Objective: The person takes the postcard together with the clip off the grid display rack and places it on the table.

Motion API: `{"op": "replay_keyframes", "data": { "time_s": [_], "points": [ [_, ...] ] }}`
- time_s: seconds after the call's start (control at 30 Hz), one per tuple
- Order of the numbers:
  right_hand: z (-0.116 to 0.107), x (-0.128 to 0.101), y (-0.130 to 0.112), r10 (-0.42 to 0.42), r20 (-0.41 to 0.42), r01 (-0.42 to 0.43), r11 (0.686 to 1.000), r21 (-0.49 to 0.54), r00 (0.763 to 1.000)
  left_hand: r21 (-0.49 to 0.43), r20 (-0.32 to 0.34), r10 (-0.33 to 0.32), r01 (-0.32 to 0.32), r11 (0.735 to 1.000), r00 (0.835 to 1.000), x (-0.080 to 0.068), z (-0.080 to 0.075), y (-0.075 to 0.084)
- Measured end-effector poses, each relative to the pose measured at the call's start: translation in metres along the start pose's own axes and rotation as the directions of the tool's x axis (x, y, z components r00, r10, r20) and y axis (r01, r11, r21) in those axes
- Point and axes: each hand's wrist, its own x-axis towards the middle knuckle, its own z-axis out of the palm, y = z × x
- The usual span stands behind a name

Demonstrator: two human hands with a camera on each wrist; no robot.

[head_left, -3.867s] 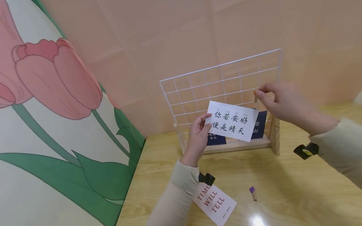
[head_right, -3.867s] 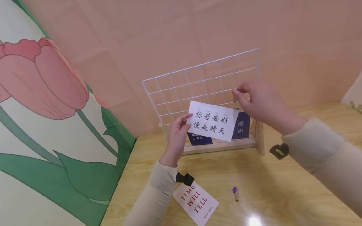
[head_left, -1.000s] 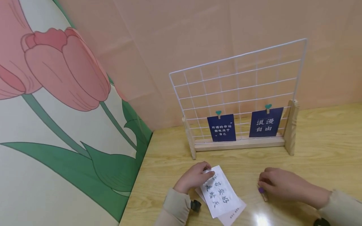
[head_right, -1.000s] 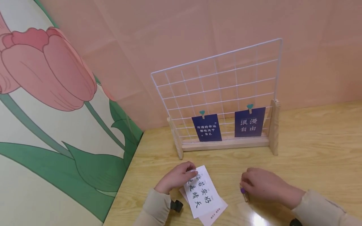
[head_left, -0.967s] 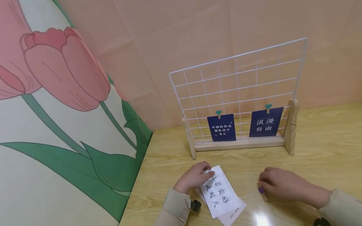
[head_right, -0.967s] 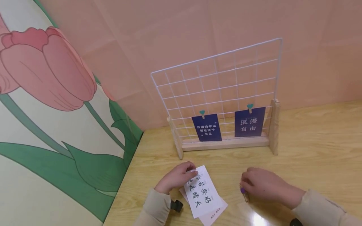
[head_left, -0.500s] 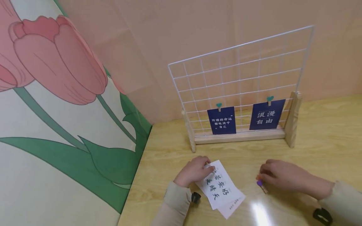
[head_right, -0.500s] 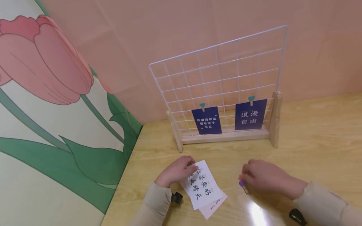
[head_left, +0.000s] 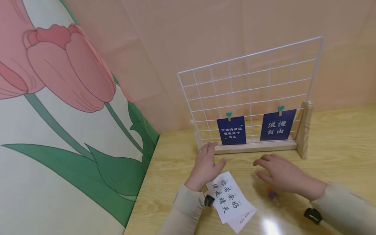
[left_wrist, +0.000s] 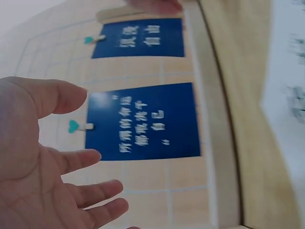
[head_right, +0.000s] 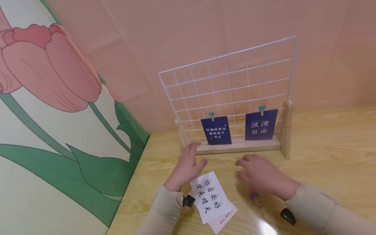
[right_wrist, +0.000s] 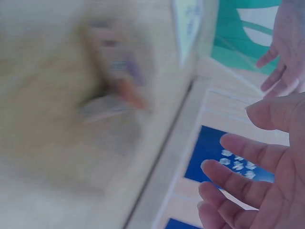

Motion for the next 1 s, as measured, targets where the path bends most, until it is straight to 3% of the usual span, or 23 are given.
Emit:
{"op": "replay_keyframes", "data": {
  "time_s": [0.27, 0.63, 1.0],
  "points": [
    [-0.015, 0.035, -0.014, -0.057, -0.156, 0.046, 0.996, -0.07, 0.986, 0.058, -0.13, -0.001, 0.009, 0.998, 0.991, 0.013, -0.009, 0.013],
    [-0.033, 0.067, -0.016, 0.016, -0.167, -0.037, 0.991, -0.127, 0.986, 0.102, -0.15, -0.049, 0.065, 0.993, 0.987, 0.031, -0.021, 0.017],
    [-0.055, 0.098, -0.022, -0.065, -0.21, 0.026, 0.982, -0.186, 0.976, 0.209, -0.166, -0.025, 0.06, 0.976, 0.986, 0.048, -0.017, 0.027]
  ]
}}
